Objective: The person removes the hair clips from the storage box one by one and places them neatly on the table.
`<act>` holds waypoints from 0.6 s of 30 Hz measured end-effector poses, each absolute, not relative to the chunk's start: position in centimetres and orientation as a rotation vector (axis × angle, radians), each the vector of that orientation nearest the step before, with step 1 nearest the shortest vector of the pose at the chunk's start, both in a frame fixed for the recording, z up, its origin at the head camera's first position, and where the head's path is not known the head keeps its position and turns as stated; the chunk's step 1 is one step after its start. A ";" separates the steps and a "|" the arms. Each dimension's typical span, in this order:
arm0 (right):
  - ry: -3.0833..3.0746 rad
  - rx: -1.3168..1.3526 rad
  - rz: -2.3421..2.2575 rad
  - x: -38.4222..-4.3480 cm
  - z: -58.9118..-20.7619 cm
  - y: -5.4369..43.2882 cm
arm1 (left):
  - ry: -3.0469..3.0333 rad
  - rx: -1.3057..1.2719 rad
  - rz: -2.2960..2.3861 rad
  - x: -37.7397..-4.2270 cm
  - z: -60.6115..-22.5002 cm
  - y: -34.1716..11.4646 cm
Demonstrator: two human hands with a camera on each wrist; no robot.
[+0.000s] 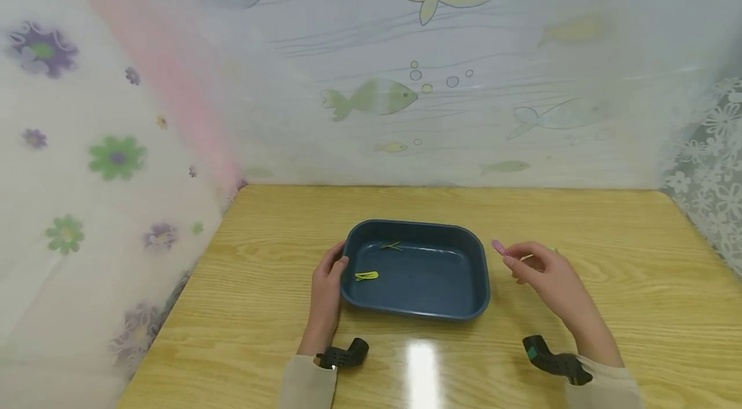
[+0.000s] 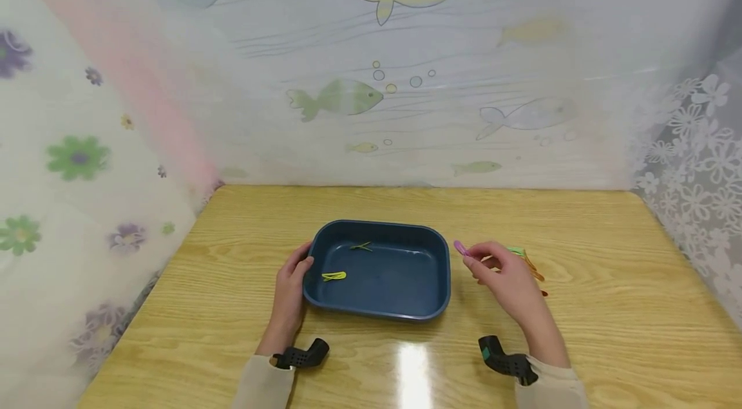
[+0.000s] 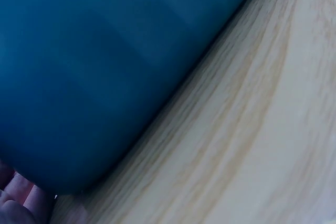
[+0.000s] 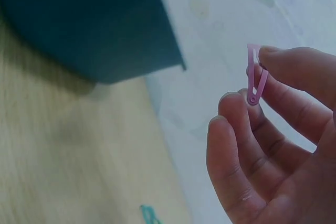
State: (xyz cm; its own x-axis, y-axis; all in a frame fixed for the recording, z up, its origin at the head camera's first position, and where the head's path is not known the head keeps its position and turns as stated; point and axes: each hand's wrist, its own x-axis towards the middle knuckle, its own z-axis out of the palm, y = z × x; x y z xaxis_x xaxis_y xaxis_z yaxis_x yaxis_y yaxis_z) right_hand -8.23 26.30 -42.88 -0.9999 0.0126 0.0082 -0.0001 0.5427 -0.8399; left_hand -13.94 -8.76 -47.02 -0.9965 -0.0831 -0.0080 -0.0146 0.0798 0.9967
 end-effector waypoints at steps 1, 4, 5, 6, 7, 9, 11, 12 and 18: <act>-2.748 -0.015 1.495 -8.2 -43.1 26.4 | -2.275 0.101 -2.094 -13.8 -46.7 -8.7; -2.759 -0.024 1.483 -8.2 -43.8 26.8 | -2.288 0.113 -2.105 -13.5 -46.0 -8.5; -2.761 -0.029 1.480 -8.2 -44.0 27.0 | -2.285 0.109 -2.107 -13.6 -46.3 -8.6; -2.763 -0.036 1.484 -8.2 -44.1 27.1 | -2.280 0.106 -2.112 -13.8 -46.7 -8.7; -2.766 -0.044 1.484 -8.2 -44.2 27.3 | -2.276 0.104 -2.115 -13.9 -47.0 -8.7; -2.770 -0.051 1.468 -8.3 -44.5 27.7 | -2.268 0.102 -2.111 -14.3 -47.6 -8.9; -2.767 -0.063 1.456 -8.2 -44.8 28.1 | -2.269 0.091 -2.097 -14.4 -47.9 -8.8; -2.767 -0.069 1.452 -8.1 -44.9 28.3 | -2.273 0.085 -2.088 -14.4 -47.9 -8.8; -2.761 -0.129 1.494 -7.9 -45.6 29.1 | -2.280 0.074 -2.045 -14.3 -48.1 -8.8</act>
